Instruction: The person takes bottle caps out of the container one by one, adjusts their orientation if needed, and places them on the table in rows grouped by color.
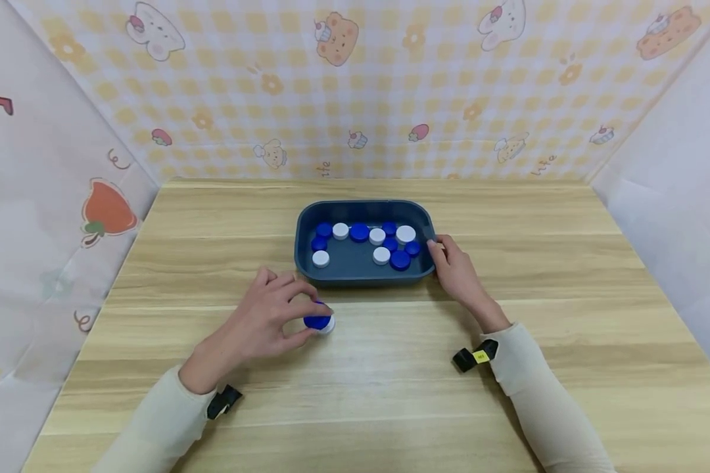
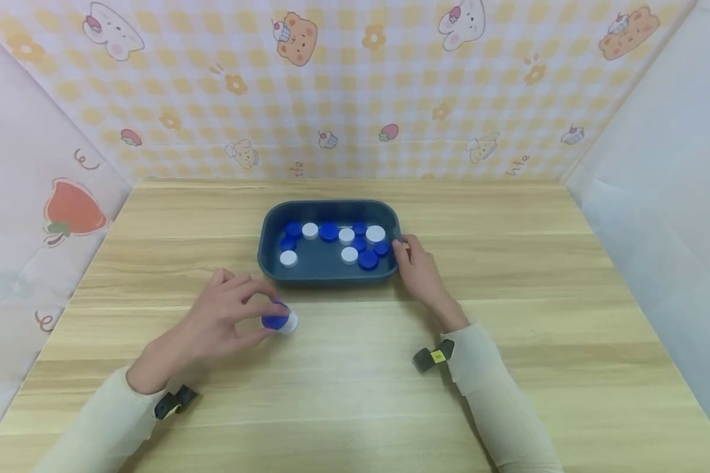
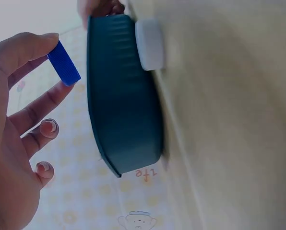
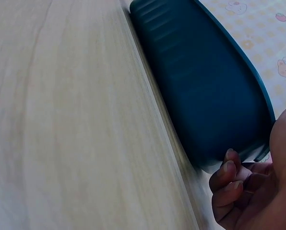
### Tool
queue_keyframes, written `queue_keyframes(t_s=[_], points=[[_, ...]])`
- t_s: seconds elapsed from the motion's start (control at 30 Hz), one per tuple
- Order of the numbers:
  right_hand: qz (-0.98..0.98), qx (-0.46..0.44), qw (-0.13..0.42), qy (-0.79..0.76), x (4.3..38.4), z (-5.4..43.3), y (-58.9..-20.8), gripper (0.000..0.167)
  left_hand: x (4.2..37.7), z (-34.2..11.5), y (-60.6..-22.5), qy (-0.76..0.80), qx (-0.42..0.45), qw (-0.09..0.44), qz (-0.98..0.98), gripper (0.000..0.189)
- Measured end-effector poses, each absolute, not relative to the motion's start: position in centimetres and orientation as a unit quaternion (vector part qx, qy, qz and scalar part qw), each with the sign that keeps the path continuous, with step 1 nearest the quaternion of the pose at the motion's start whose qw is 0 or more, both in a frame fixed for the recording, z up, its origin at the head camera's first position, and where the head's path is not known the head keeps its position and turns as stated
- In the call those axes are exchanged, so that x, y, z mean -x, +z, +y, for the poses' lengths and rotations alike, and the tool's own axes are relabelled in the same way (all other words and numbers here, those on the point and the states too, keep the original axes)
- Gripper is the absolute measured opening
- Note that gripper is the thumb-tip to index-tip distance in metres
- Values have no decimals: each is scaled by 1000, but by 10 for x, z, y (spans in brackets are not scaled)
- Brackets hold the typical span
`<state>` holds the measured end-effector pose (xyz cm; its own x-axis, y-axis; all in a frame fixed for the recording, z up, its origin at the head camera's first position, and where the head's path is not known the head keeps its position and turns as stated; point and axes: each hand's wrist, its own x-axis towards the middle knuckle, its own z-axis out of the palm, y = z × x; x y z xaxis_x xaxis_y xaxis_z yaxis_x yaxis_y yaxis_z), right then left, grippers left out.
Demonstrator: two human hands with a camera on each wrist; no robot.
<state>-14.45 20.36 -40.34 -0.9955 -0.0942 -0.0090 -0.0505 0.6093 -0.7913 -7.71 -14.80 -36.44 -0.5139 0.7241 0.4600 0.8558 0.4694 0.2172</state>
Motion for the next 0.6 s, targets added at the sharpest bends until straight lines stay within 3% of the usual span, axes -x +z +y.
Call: queue_keyframes(t_s=[0.6], points=[[892,38,30,-450,144,203,-404,52,52,-149,-383,-184,492,117,-843,32]])
